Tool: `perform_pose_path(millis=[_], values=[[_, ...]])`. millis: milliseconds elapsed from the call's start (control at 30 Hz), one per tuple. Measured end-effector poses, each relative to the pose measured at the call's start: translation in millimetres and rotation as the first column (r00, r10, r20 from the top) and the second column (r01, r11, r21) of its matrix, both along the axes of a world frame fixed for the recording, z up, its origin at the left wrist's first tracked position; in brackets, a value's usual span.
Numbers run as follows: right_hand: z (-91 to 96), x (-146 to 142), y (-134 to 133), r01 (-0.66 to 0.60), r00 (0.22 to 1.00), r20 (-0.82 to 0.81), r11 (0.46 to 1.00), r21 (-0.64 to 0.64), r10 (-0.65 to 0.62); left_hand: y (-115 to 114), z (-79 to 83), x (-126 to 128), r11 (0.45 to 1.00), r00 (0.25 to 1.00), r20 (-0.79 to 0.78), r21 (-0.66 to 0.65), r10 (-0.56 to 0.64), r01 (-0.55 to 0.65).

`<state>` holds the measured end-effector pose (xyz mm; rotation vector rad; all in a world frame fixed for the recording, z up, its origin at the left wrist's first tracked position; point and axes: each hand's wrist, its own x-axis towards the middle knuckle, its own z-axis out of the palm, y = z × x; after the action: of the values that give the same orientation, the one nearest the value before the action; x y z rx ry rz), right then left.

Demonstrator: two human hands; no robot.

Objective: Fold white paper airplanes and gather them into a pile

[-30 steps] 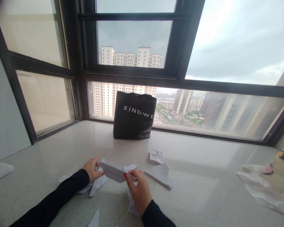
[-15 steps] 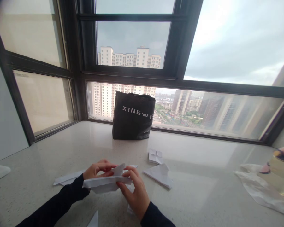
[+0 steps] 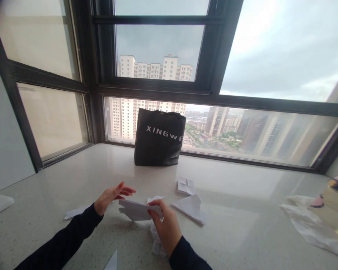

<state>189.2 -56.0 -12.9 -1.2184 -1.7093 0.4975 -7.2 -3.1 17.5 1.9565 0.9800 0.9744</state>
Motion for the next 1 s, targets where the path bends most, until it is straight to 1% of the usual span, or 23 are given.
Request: perform_pose_path(millis=[33, 100, 167, 233, 300, 400, 467, 567, 633, 700, 767, 833, 900, 1000], values=[[0.3, 0, 0, -0.003, 1.0, 0.011, 1.0, 0.004, 0.003, -1, -0.7, 0, 1.0, 0.999, -0.049, 0.028, -0.007, 0.009], [0.7, -1, 0, -0.016, 1.0, 0.021, 1.0, 0.019, 0.016, -6, -3.9, 3, 0.986, 0.979, -0.202, 0.165, 0.019, 0.015], [0.5, -1, 0, -0.026, 0.999, 0.032, 0.999, 0.046, 0.025, -11, -8.1, 7, 0.958, 0.929, -0.365, 0.281, 0.057, 0.052], [-0.5, -1, 1, -0.03, 0.998, 0.06, 0.997, 0.075, 0.025, -13, -11.9, 9, 0.946, 0.867, -0.493, 0.31, 0.075, 0.095], [-2.5, 0, 2, -0.024, 0.995, 0.097, 0.996, 0.082, 0.016, -14, -13.9, 9, 0.946, 0.823, -0.564, 0.299, 0.071, 0.124], [-6.2, 2, 5, 0.006, 0.988, 0.157, 0.998, 0.062, -0.016, -15, -12.7, 8, 0.939, 0.795, -0.602, 0.31, 0.074, 0.147], [-8.0, 3, 6, 0.026, 0.979, 0.2, 0.998, 0.056, -0.037, -17, -9.8, 8, 0.933, 0.778, -0.621, 0.329, 0.096, 0.147], [-8.9, 4, 7, 0.038, 0.965, 0.258, 0.997, 0.067, -0.054, -21, -5.5, 9, 0.932, 0.753, -0.642, 0.344, 0.143, 0.116], [-8.2, 4, 6, 0.041, 0.956, 0.286, 0.995, 0.086, -0.064, -22, -4.7, 10, 0.935, 0.75, -0.641, 0.344, 0.162, 0.092], [-6.8, 4, 5, 0.044, 0.95, 0.303, 0.993, 0.109, -0.075, -21, -6.4, 10, 0.939, 0.743, -0.648, 0.335, 0.168, 0.08], [-5.3, 3, 4, 0.038, 0.947, 0.313, 0.992, 0.12, -0.074, -18, -10.1, 10, 0.945, 0.714, -0.68, 0.318, 0.167, 0.081], [-4.1, 2, 3, 0.025, 0.946, 0.318, 0.993, 0.117, -0.062, -14, -14.9, 9, 0.951, 0.684, -0.715, 0.289, 0.141, 0.107], [-3.5, 1, 2, 0.013, 0.947, 0.319, 0.995, 0.101, -0.045, -12, -19.6, 9, 0.953, 0.689, -0.719, 0.264, 0.093, 0.147], [-3.4, -1, 0, 0.013, 0.938, 0.345, 0.997, 0.076, -0.039, -10, -23.5, 9, 0.941, 0.739, -0.673, 0.277, 0.046, 0.193]])
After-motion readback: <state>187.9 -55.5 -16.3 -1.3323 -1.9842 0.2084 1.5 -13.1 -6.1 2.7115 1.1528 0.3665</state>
